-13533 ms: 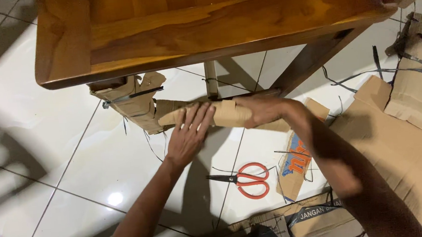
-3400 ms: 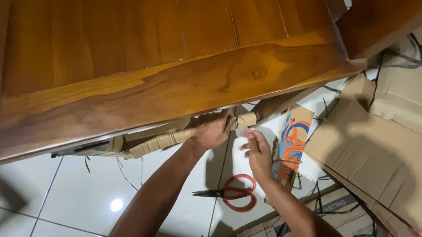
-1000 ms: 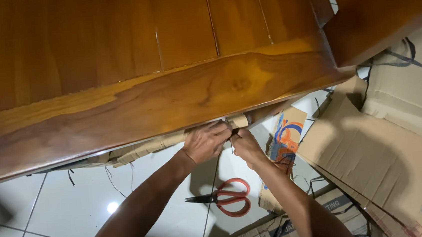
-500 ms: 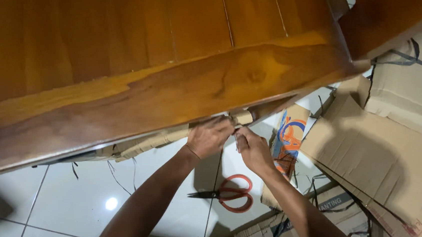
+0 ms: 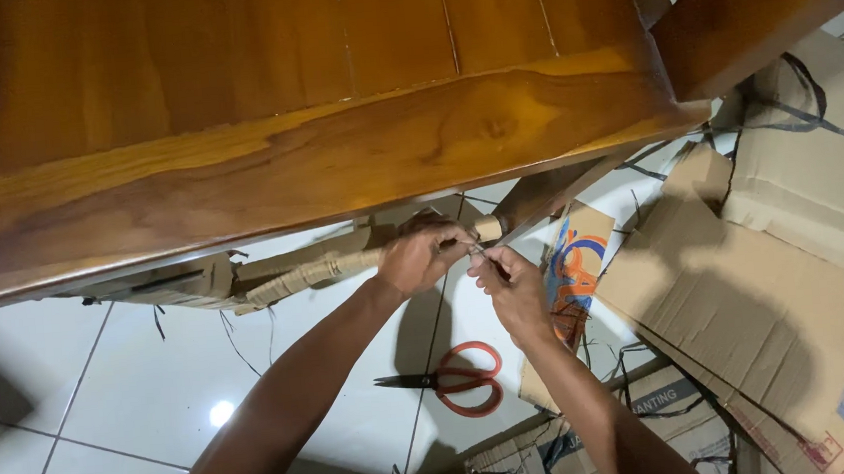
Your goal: Wrapping wooden chair legs with cardboard and securing them with plastic ties
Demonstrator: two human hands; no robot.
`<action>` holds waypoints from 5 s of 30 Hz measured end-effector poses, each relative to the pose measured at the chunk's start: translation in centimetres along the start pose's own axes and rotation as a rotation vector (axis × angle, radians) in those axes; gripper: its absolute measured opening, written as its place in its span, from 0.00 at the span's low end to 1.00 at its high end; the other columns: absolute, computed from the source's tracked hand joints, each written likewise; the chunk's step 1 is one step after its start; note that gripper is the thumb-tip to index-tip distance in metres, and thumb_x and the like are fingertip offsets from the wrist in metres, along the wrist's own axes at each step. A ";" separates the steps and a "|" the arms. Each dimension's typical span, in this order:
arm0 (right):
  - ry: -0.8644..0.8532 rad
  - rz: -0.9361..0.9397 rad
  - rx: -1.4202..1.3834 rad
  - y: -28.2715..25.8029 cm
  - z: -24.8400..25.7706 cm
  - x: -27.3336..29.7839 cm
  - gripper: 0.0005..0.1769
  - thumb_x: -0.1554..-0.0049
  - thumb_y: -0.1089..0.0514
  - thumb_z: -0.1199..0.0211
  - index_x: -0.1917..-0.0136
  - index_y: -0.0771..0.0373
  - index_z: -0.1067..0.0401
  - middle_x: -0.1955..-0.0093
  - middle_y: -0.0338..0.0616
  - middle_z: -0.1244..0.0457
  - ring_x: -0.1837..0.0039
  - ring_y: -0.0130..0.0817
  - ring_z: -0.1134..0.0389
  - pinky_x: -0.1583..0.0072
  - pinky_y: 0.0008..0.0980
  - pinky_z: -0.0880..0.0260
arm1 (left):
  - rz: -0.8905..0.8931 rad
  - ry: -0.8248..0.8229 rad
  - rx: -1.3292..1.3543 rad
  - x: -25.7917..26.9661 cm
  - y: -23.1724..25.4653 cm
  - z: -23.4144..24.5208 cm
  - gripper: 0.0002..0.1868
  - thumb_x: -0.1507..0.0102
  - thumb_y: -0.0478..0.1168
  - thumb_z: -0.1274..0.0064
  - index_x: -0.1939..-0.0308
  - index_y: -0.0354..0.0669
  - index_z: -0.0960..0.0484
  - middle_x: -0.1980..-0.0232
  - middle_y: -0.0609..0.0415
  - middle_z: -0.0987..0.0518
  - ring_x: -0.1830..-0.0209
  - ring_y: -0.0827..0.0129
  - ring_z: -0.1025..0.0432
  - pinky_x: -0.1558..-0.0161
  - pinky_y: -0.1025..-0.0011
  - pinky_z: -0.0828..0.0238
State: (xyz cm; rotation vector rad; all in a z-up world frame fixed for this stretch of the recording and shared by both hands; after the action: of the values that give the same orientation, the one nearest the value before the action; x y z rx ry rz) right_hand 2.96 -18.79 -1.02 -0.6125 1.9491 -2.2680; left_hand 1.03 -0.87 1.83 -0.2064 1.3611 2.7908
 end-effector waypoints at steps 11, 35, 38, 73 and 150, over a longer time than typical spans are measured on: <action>0.120 0.229 0.000 -0.9 -1.0 1.5 0.05 0.39 0.63 0.35 0.52 0.67 0.28 0.54 0.50 0.31 0.55 0.32 0.30 0.51 0.30 0.27 | 0.178 -0.135 0.018 0.0 0.0 0.3 0.10 0.34 0.54 0.48 0.58 0.59 0.17 0.59 0.54 0.16 0.48 0.57 0.22 0.43 0.57 0.26; 0.218 0.200 -0.085 0.9 -1.5 -2.0 0.10 0.39 0.64 0.36 0.49 0.65 0.36 0.58 0.49 0.30 0.59 0.30 0.28 0.54 0.27 0.23 | -0.138 -0.045 0.040 -0.2 -0.9 0.4 0.04 0.34 0.44 0.47 0.63 0.51 0.21 0.55 0.58 0.18 0.52 0.56 0.23 0.50 0.58 0.24; 0.224 0.177 -0.088 1.4 -1.7 -2.3 0.11 0.40 0.65 0.35 0.50 0.64 0.38 0.60 0.49 0.30 0.60 0.28 0.28 0.55 0.24 0.23 | -0.118 -0.047 0.068 0.2 -1.0 0.6 0.04 0.34 0.43 0.48 0.63 0.50 0.22 0.57 0.55 0.19 0.53 0.54 0.22 0.50 0.57 0.25; 0.107 0.115 -0.024 3.0 -1.4 -1.7 0.10 0.37 0.63 0.38 0.44 0.67 0.23 0.54 0.49 0.30 0.53 0.30 0.29 0.49 0.29 0.23 | -0.082 0.041 0.270 -0.9 -4.2 -1.4 0.12 0.31 0.47 0.45 0.54 0.45 0.14 0.58 0.45 0.14 0.52 0.53 0.20 0.47 0.58 0.23; 0.082 0.206 0.461 3.4 -0.1 -1.8 0.09 0.38 0.56 0.40 0.47 0.59 0.24 0.58 0.57 0.29 0.51 0.56 0.26 0.51 0.50 0.26 | 0.256 -0.085 0.239 -1.7 -3.8 -1.4 0.13 0.30 0.51 0.49 0.52 0.48 0.23 0.56 0.48 0.15 0.51 0.52 0.20 0.46 0.55 0.25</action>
State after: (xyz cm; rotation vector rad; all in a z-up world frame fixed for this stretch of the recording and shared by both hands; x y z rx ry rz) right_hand 3.91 -18.76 -4.70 -0.2567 1.3599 -2.5070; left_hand 3.17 0.42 -1.72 0.0995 1.7962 2.7521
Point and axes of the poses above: each hand's wrist, its own x-axis away from the middle knuckle, its own z-axis out of the back of the hand, y = z × x, the point moved 3 cm from there along -x, towards the middle knuckle
